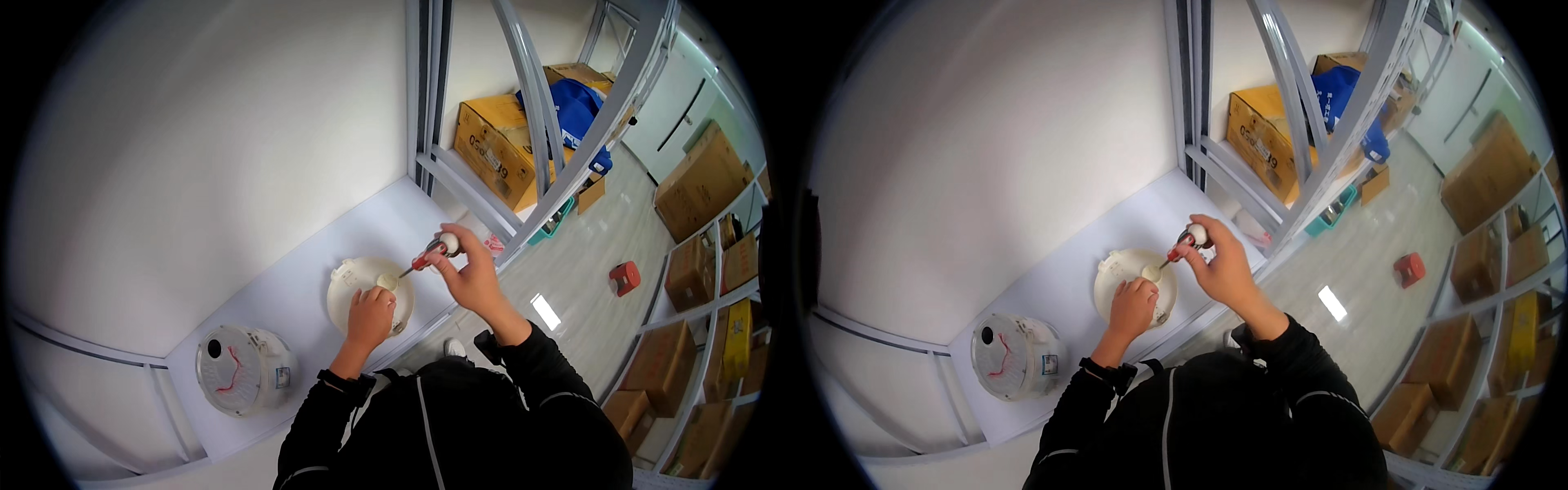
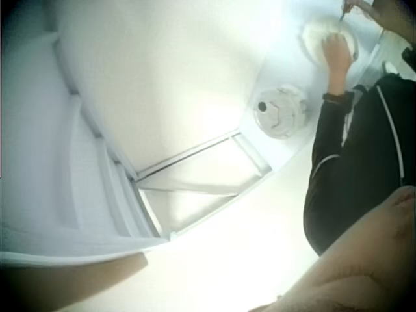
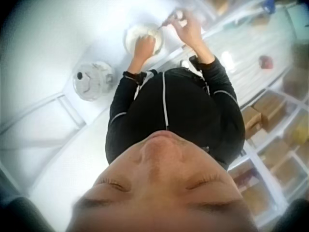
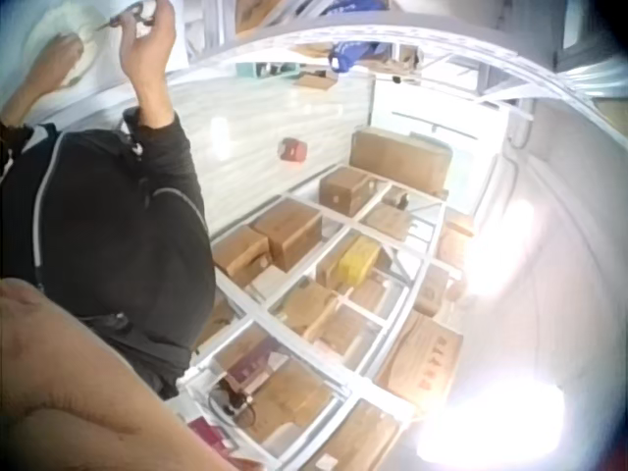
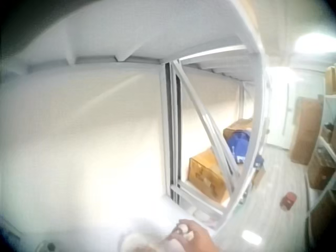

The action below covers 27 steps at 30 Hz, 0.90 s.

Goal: The person uses a screwdriver to remove screws from a white plastic lid and a metal lid, then places the screwdriver on the shelf. The person continues to manipulate the lids and the screwdriver.

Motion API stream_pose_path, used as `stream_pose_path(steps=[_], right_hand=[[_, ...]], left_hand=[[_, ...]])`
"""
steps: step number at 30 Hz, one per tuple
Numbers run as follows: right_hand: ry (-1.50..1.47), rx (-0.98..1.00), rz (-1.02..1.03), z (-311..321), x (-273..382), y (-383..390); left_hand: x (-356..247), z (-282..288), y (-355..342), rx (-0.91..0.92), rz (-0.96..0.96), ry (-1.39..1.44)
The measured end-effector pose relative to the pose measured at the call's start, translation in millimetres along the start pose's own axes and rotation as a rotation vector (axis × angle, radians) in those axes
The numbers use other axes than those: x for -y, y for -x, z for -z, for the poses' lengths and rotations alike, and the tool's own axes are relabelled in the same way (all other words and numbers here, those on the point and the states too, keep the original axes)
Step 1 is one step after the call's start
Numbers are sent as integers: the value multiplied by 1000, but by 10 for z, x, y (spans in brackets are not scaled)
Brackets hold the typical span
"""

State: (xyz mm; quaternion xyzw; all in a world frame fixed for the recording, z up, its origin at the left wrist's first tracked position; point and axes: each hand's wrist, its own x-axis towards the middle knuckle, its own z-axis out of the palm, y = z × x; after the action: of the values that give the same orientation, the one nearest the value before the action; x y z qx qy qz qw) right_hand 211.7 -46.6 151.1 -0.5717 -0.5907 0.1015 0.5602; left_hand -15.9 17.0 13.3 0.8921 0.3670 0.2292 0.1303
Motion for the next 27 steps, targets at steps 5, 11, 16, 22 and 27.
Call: stream_pose_path(steps=[5, 11, 16, 22, 27], right_hand=[[-123, -117, -23, 213, -190, -39], [-89, -44, -12, 503, -347, -108], [-14, 108, -41, 829, -421, -180], [-74, 153, 32, 1029, -587, -327], [-61, 257, 127, 1179, -610, -449]], left_hand=[[-225, 82, -204, -54, 23, 69], [-489, -28, -473, -15, -4, 130], [-601, -315, -716, 32, 24, 101], [-640, -772, -962, 130, 182, -132], [-669, -991, -1083, 52, 262, -196]])
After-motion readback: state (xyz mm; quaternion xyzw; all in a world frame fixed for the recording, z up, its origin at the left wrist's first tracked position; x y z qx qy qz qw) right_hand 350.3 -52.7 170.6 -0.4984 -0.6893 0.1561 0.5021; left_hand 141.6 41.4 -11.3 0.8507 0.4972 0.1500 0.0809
